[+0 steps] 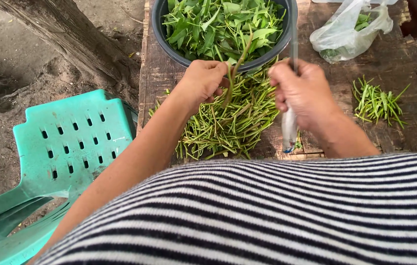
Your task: Trimming and cutting green leafy vegetables with a knife.
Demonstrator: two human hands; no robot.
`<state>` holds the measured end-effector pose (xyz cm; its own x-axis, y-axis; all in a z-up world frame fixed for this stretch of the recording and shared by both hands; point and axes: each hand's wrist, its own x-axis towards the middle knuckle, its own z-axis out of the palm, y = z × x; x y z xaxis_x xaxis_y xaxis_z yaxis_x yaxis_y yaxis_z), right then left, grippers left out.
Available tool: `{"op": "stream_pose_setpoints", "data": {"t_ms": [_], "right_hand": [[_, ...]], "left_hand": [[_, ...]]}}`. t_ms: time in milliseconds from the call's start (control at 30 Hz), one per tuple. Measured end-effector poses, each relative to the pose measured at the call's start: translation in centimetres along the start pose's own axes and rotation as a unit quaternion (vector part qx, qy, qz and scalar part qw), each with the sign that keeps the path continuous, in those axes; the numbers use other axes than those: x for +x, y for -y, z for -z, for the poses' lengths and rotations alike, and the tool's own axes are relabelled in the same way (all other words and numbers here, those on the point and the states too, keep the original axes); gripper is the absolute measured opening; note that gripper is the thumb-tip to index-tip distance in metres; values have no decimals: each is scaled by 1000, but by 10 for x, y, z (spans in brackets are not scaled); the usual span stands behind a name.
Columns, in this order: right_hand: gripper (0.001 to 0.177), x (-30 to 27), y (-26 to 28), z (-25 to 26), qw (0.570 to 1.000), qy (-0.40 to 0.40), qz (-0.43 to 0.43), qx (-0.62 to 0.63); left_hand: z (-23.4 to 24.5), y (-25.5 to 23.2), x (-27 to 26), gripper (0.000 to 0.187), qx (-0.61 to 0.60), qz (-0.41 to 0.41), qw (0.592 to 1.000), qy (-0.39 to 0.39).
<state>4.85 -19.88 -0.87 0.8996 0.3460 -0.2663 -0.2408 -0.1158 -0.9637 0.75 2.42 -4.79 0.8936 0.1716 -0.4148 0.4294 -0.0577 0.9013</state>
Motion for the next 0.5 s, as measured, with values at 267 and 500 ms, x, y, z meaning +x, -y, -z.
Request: {"op": "stream_pose_setpoints", "data": {"t_ms": [267, 500], "right_hand": [[13, -37, 2, 82, 991, -123, 37, 47], [18, -84, -15, 124, 970, -170, -74, -156]], "left_hand": [[-2, 25, 17, 32, -23, -23, 999, -5], [-13, 26, 21, 23, -94, -42, 993, 56]]}}
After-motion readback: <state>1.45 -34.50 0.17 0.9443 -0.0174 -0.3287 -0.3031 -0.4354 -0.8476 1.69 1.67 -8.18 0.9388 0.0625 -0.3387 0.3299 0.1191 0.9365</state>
